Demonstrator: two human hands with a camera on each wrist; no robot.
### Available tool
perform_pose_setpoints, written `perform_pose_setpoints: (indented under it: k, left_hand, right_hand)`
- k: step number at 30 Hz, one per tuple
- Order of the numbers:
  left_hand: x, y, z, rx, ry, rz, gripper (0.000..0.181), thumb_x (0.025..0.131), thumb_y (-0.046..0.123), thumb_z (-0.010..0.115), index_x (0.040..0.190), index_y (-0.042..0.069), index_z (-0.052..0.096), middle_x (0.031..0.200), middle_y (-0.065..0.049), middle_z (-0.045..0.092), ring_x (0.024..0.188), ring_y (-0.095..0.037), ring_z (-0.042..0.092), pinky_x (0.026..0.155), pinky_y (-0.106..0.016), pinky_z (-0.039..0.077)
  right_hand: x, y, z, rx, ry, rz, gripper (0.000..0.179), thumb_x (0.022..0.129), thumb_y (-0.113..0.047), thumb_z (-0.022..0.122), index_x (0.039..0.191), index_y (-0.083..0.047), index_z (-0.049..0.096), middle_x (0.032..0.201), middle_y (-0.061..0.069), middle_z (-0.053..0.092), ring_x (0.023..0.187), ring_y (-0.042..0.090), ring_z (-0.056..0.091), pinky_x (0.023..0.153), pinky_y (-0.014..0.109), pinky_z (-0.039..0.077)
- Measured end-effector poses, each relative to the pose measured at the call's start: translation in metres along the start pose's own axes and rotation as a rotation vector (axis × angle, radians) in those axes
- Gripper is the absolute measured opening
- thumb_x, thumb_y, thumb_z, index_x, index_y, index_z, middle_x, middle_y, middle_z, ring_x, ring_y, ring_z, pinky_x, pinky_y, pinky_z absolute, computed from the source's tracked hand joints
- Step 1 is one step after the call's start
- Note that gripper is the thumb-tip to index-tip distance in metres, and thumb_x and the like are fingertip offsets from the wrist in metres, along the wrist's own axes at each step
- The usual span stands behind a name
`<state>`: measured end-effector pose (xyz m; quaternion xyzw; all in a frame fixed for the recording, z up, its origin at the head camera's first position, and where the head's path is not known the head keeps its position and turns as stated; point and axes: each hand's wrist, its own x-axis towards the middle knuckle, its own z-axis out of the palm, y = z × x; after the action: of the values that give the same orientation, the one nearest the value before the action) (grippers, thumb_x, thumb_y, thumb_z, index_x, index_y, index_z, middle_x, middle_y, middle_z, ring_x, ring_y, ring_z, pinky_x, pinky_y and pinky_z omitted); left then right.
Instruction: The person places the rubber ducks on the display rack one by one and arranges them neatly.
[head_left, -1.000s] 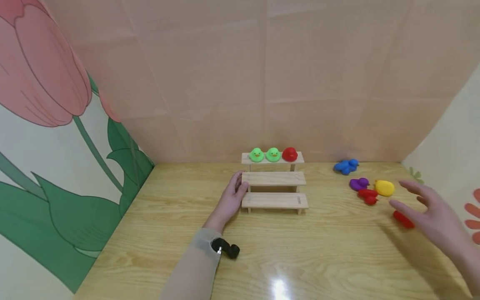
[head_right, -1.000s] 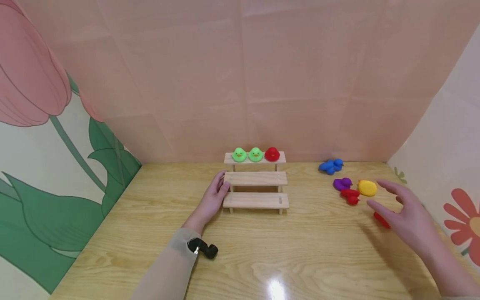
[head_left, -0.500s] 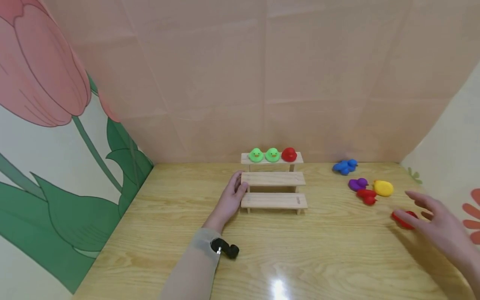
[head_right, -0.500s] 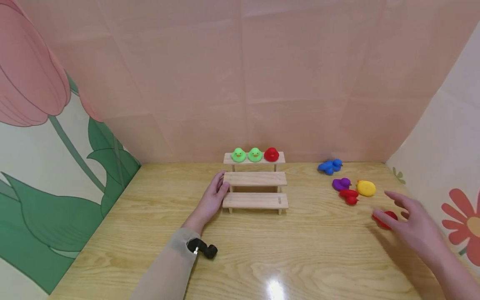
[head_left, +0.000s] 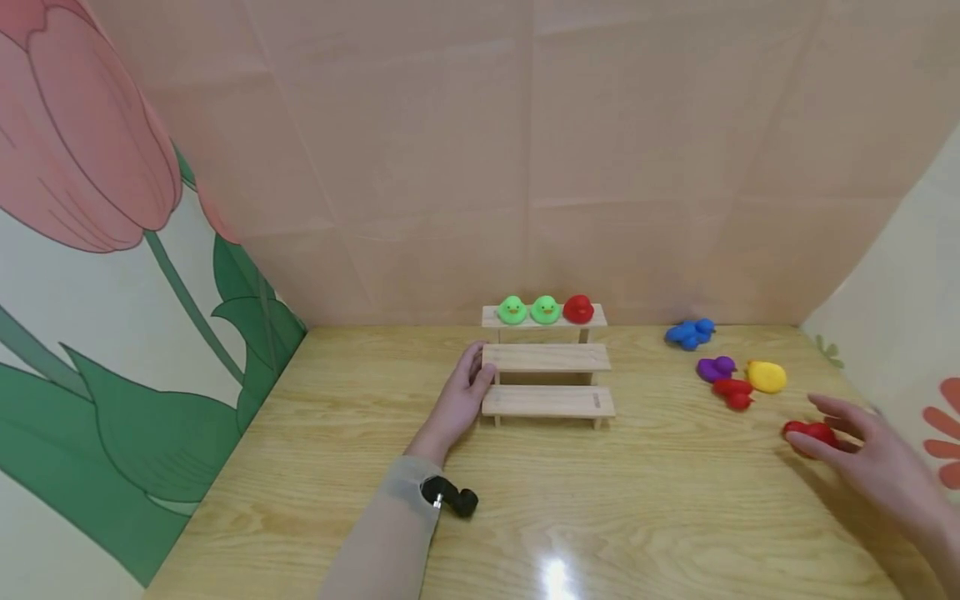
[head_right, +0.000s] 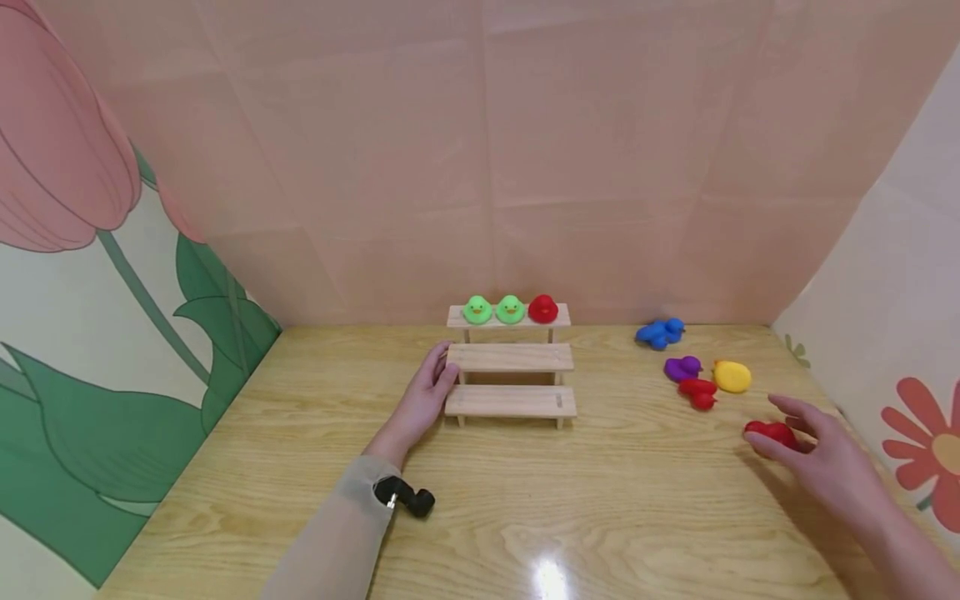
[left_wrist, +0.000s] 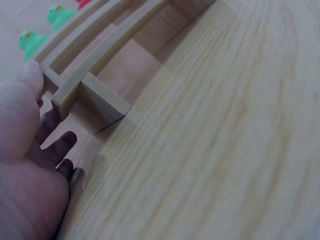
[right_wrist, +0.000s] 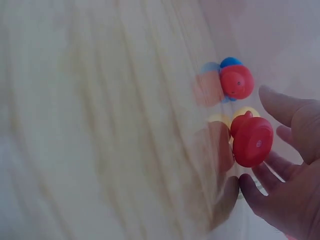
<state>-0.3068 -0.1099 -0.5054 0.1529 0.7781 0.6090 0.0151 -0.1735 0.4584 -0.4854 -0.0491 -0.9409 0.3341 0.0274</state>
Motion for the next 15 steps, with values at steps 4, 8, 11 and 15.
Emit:
perform_pose_setpoints:
  k: [4, 8, 11, 15]
  left_hand:
    - [-0.0013, 0.001, -0.0002, 0.004, -0.001, -0.001, 0.067, 0.114, 0.057, 0.052, 0.174, 0.034, 0.031, 0.174, -0.008, 0.042, 0.159, -0.024, 0.04, 0.129, -0.049, 0.034]
    - [-0.002, 0.0024, -0.0001, -0.004, -0.001, -0.002, 0.066, 0.115, 0.056, 0.053, 0.173, 0.033, 0.032, 0.173, -0.008, 0.043, 0.159, -0.025, 0.041, 0.129, -0.049, 0.035]
    - [-0.0017, 0.002, 0.0001, -0.016, -0.002, -0.001, 0.064, 0.115, 0.054, 0.053, 0.172, 0.034, 0.033, 0.173, -0.007, 0.043, 0.158, -0.024, 0.042, 0.128, -0.049, 0.036]
    - [-0.0007, 0.0013, 0.0007, -0.022, -0.002, 0.001, 0.063, 0.115, 0.053, 0.054, 0.172, 0.034, 0.034, 0.172, -0.007, 0.045, 0.157, -0.023, 0.043, 0.128, -0.049, 0.037]
  right_hand:
    - [-0.0002, 0.0005, 0.0006, -0.007, -0.004, 0.012, 0.095, 0.11, -0.049, 0.069, 0.167, 0.013, 0.025, 0.159, 0.05, 0.029, 0.127, 0.075, 0.045, 0.062, 0.007, 0.041]
    - [-0.0017, 0.001, 0.0016, -0.041, 0.03, -0.004, 0.087, 0.109, -0.046, 0.073, 0.162, 0.013, 0.037, 0.15, 0.046, 0.044, 0.116, 0.047, 0.061, 0.063, 0.009, 0.042]
    - [-0.0039, 0.0024, 0.0026, -0.064, 0.055, -0.033, 0.081, 0.107, -0.044, 0.076, 0.159, 0.011, 0.045, 0.143, 0.042, 0.054, 0.098, 0.002, 0.057, 0.064, 0.012, 0.042]
    - [-0.0053, 0.0029, 0.0034, -0.079, 0.048, -0.033, 0.081, 0.106, -0.047, 0.077, 0.159, 0.007, 0.048, 0.139, 0.038, 0.058, 0.094, -0.004, 0.049, 0.065, 0.016, 0.043]
